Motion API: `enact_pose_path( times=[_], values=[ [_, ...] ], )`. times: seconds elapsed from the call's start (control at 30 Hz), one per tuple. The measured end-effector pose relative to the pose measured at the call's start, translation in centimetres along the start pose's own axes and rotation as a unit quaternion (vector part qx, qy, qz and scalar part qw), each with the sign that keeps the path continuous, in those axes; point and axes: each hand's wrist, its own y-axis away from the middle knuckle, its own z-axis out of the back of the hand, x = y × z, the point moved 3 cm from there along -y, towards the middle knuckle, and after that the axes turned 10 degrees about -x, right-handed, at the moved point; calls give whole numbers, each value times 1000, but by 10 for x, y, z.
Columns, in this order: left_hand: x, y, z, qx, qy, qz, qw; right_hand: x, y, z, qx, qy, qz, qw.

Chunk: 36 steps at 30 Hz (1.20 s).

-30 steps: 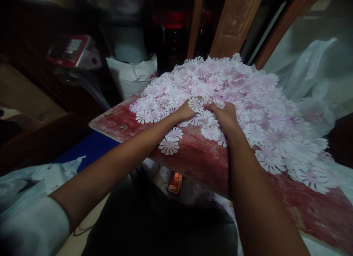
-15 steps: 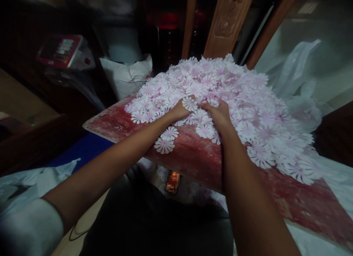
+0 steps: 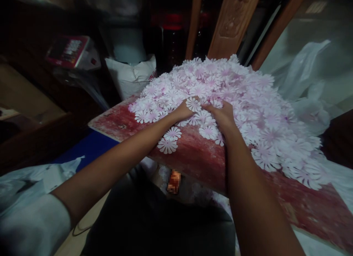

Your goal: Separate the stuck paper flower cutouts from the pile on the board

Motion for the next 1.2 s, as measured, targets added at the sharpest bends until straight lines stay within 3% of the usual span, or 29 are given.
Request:
enact_pose_path(
  times=[0.3,0.67,1.2],
  values=[
    [2,-3,-2,13,-9,-5,1000,-3,-3,0,-2,1,-2,1000],
    [-1,-1,-2,-8,50,20,999,-9,-10,3,-6,2,-17,1000],
    [-5,3,0,-24,103,21,994,-3,-3,3,52,18,-19,998]
  ],
)
